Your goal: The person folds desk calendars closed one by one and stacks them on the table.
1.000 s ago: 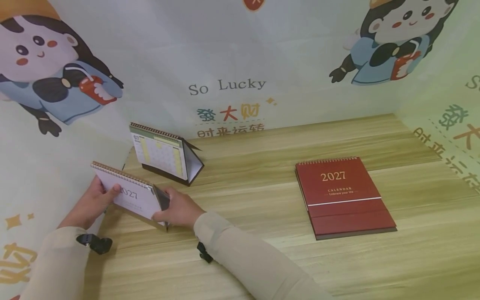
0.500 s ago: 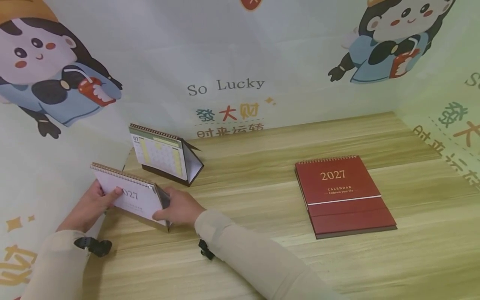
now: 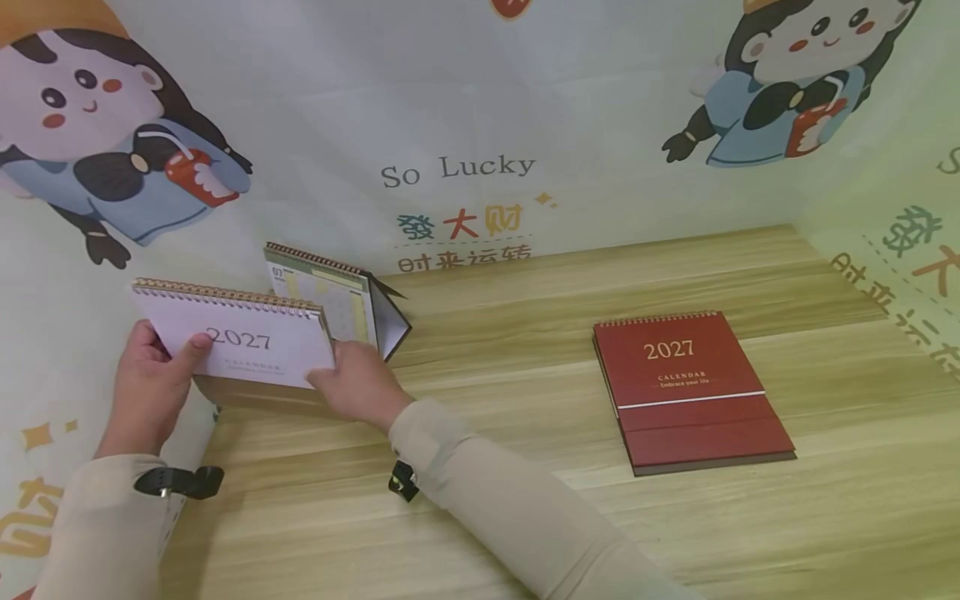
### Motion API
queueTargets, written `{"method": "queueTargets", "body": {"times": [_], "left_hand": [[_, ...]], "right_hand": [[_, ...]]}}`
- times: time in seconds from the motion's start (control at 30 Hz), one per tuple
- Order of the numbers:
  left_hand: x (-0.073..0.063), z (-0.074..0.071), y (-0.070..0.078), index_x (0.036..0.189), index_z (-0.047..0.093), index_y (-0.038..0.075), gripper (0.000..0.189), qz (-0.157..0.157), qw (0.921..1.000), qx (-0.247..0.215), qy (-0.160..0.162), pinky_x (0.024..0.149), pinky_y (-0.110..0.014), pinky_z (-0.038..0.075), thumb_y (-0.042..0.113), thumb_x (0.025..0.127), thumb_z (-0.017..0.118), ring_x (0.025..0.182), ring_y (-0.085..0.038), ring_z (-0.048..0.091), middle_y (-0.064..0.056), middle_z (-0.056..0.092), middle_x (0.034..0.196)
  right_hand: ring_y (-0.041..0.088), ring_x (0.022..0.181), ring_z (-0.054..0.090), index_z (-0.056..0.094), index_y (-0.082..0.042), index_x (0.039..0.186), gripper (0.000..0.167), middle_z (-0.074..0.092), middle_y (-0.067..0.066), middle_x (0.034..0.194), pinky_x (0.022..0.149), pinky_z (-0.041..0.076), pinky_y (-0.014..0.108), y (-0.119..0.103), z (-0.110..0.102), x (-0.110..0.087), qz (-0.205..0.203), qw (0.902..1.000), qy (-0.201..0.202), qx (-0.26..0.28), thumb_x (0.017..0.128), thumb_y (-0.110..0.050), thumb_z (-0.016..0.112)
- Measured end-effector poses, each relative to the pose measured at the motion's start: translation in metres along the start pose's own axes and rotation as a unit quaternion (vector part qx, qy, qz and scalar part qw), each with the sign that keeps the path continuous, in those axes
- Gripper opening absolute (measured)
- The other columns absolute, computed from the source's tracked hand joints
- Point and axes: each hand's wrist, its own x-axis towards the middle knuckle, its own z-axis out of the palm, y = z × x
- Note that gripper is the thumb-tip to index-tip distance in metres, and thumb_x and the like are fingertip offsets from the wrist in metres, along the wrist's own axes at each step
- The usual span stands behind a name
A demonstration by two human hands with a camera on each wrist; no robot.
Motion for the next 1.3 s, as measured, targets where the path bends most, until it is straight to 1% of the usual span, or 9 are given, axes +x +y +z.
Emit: {"method": "queueTargets", "body": {"times": [0.1, 0.27, 0.37, 0.5, 0.6, 0.7, 0.9, 1.1, 1.3], "left_hand": [[-0.002, 0.002, 0.002, 0.123, 0.048, 0.025, 0.034, 0.003, 0.9999, 0.003, 0.012, 0.076, -0.005, 0.045, 0.019, 0.095, 0.067, 0.098, 0.0, 0.056, 0.016, 0.059, 0.11], [-0.009, 0.006, 0.009, 0.134, 0.049, 0.021, 0.041, 0.022, 0.9956, 0.09, 0.005, 0.076, -0.005, 0.045, 0.026, 0.097, 0.065, 0.099, -0.003, 0.055, 0.013, 0.058, 0.117], [-0.015, 0.009, 0.015, 0.137, 0.049, 0.019, 0.04, 0.04, 0.9941, 0.099, -0.022, 0.078, -0.006, 0.045, 0.026, 0.099, 0.062, 0.101, -0.006, 0.055, 0.01, 0.058, 0.123], [-0.024, 0.019, 0.021, 0.133, 0.05, 0.015, 0.033, 0.083, 0.9903, 0.083, -0.074, 0.079, -0.009, 0.048, 0.013, 0.101, 0.058, 0.102, -0.005, 0.057, 0.011, 0.058, 0.123], [-0.031, 0.035, 0.026, 0.133, 0.047, 0.007, 0.033, 0.114, 0.9833, 0.094, -0.106, 0.077, -0.011, 0.05, 0.007, 0.101, 0.056, 0.099, -0.004, 0.059, 0.005, 0.059, 0.122], [-0.036, 0.056, 0.031, 0.134, 0.043, -0.001, 0.036, 0.123, 0.9782, 0.1, -0.134, 0.077, -0.014, 0.052, 0.008, 0.101, 0.056, 0.099, -0.005, 0.059, -0.009, 0.06, 0.122], [-0.041, 0.095, 0.034, 0.136, 0.04, -0.004, 0.038, 0.091, 0.9769, 0.057, -0.184, 0.078, -0.019, 0.054, 0.007, 0.102, 0.054, 0.102, -0.008, 0.06, -0.023, 0.057, 0.126], [-0.041, 0.127, 0.038, 0.138, 0.037, -0.002, 0.04, 0.04, 0.9716, 0.012, -0.233, 0.081, -0.027, 0.056, 0.006, 0.102, 0.053, 0.111, -0.021, 0.062, -0.022, 0.055, 0.132], [-0.042, 0.154, 0.044, 0.138, 0.038, -0.001, 0.041, 0.001, 0.9663, -0.001, -0.257, 0.084, -0.031, 0.056, 0.005, 0.101, 0.054, 0.113, -0.03, 0.06, -0.021, 0.056, 0.131]], "right_hand": [[0.007, 0.044, 0.042, 0.072, -0.006, 0.115, 0.023, 0.073, 0.0, 0.091, 0.039, 0.035, 0.021, 0.002, -0.004, -0.001, 0.011, 0.9995, -0.003, 0.03, 0.096, -0.016, 0.065], [0.009, 0.059, 0.051, 0.071, -0.004, 0.115, 0.024, 0.074, 0.002, 0.098, 0.053, 0.043, 0.021, 0.009, -0.02, 0.0, -0.007, 0.9997, 0.004, 0.023, 0.095, -0.016, 0.067], [0.011, 0.058, 0.05, 0.069, -0.002, 0.117, 0.027, 0.072, 0.005, 0.092, 0.053, 0.043, 0.023, 0.016, -0.034, -0.001, -0.002, 0.9988, 0.009, 0.048, 0.094, -0.015, 0.067], [0.011, 0.066, 0.055, 0.064, -0.003, 0.126, 0.034, 0.071, 0.007, 0.104, 0.059, 0.048, 0.024, 0.03, -0.058, -0.005, -0.002, 0.998, 0.005, 0.063, 0.095, -0.014, 0.067], [0.012, 0.086, 0.062, 0.062, -0.005, 0.129, 0.035, 0.069, 0.006, 0.117, 0.076, 0.053, 0.026, 0.042, -0.078, -0.012, 0.002, 0.9983, 0.0, 0.058, 0.095, -0.014, 0.066], [0.015, 0.098, 0.064, 0.063, -0.005, 0.127, 0.033, 0.069, 0.007, 0.119, 0.087, 0.052, 0.032, 0.056, -0.097, -0.019, 0.012, 0.9977, -0.003, 0.067, 0.094, -0.011, 0.065], [0.018, 0.104, 0.064, 0.064, -0.003, 0.122, 0.03, 0.069, 0.008, 0.118, 0.094, 0.05, 0.037, 0.077, -0.128, -0.032, 0.029, 0.9981, 0.002, 0.054, 0.094, -0.009, 0.065], [0.022, 0.104, 0.062, 0.063, -0.002, 0.123, 0.032, 0.068, 0.01, 0.118, 0.094, 0.049, 0.041, 0.09, -0.154, -0.046, 0.053, 0.9983, 0.019, 0.017, 0.092, -0.011, 0.066], [0.023, 0.109, 0.06, 0.061, -0.002, 0.126, 0.035, 0.066, 0.012, 0.122, 0.098, 0.046, 0.044, 0.106, -0.177, -0.057, 0.074, 0.997, 0.017, -0.015, 0.093, -0.013, 0.066]]}}
